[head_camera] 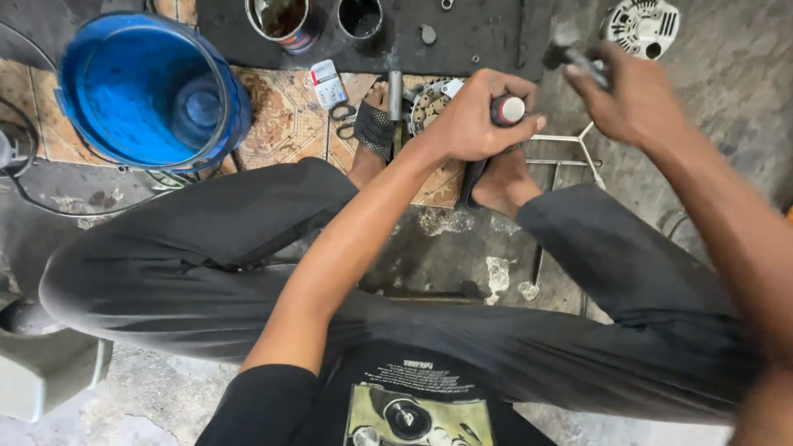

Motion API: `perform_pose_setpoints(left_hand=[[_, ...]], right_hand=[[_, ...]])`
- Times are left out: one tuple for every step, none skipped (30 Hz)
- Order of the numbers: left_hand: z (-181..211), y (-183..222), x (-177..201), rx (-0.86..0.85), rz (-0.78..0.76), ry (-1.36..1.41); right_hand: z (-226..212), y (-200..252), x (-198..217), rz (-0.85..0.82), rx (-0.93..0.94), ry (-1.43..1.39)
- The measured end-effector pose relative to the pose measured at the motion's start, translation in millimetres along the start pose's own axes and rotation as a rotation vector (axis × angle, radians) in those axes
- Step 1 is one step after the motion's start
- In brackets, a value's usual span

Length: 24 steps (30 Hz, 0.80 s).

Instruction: Disassembling an alternator to remove internal components using various hand tools.

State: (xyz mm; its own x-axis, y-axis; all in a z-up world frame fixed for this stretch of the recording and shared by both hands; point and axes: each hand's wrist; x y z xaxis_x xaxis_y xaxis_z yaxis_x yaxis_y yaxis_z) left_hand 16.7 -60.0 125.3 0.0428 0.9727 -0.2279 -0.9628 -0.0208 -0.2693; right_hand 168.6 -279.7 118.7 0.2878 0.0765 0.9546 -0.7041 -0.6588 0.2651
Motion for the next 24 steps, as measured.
perform_pose_setpoints(left_hand=[[-0.9,0.0,0.0,-0.012,0.014,-0.017],[-1.4,-2.6,0.8,-0.03,0.027,-0.035],[-0.8,-4.5,2.3,-0.032,0.029,-0.034],[-1.0,-4.6,3.1,-0.015,0.026,-0.01],[-1.2,-4.5,3.6,0.002,0.023,0.014],[-2.0,-3.6,4.3,0.006,0.024,0.015],[-2.8,-2.8,4.8,-0.015,0.015,0.028],[-3.6,-3.4,5.7,-0.039,0.003,0.041],[-3.1,-2.5,6.4,-0.037,0.001,0.041],[-2.5,-2.1,5.9,-0.036,0.008,0.047],[-2.0,-1.2,6.0,-0.034,0.014,0.053],[-3.4,-0.7,4.6,-0.03,0.021,0.058],[-4.8,-0.1,3.7,-0.038,0.025,0.043],[-5.5,-0.1,5.8,-0.048,0.031,0.02],[-5.3,-0.5,6.0,-0.046,0.041,0.017],[-5.6,-1.1,4.7,-0.058,0.033,0.018],[-6.0,-2.1,2.9,-0.069,0.025,0.02],[-9.5,-1.4,2.4,-0.068,0.024,0.023],[-12.7,-0.7,1.5,-0.058,0.046,0.0],[-15.5,0.2,0.7,-0.048,0.068,-0.023],[-9.6,0.6,0.4,-0.047,0.067,-0.021],[-3.0,0.3,1.2,-0.057,0.029,0.026],[3.9,-0.1,2.1,-0.068,-0.008,0.073],[2.2,-0.8,0.4,-0.075,-0.01,0.069]], right_hand=[[-22.5,23.7,32.7,0.082,0.08,-0.004],[-44.4,45.3,67.4,0.169,0.161,-0.006],[-59.3,59.5,85.2,0.169,0.162,-0.004],[-74.5,75.0,101.5,0.177,0.173,-0.05],[-89.6,90.7,117.6,0.184,0.183,-0.096],[-93.0,94.4,115.3,0.181,0.182,-0.098],[-96.3,98.4,113.2,0.133,0.149,-0.056],[-99.3,101.9,111.3,0.089,0.114,-0.012],[-101.4,99.0,109.3,0.089,0.113,-0.014],[-103.3,97.1,108.2,0.15,0.205,0.093],[-105.9,95.0,106.9,0.209,0.297,0.201],[-100.9,98.1,107.8,0.2,0.301,0.201],[-96.5,100.8,108.6,0.212,0.278,0.202],[-92.6,100.6,109.1,0.229,0.261,0.2],[-90.6,104.5,113.2,0.226,0.271,0.198],[-88.2,110.7,116.9,0.236,0.249,0.044],[-85.1,116.9,121.0,0.245,0.226,-0.112],[-72.5,114.1,109.1,0.243,0.223,-0.111],[-59.8,111.8,97.6,0.275,0.275,-0.095],[-47.4,109.8,86.0,0.308,0.327,-0.079],[-66.2,105.5,91.9,0.307,0.324,-0.078],[-84.9,99.4,98.2,0.246,0.297,0.044],[-103.9,93.4,104.7,0.187,0.268,0.164],[-100.8,95.3,109.1,0.194,0.27,0.168]])
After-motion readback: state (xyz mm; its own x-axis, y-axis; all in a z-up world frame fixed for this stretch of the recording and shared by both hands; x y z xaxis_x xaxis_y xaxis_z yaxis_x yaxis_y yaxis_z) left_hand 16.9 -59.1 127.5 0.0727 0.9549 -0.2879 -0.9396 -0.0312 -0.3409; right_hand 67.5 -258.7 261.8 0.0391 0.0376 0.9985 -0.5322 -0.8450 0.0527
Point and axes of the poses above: each hand's wrist, its own y-axis away from the middle knuckle, its own x-axis out of the back of the hand, z = x × y, and after that the axes turned 11 degrees about y, right-handed
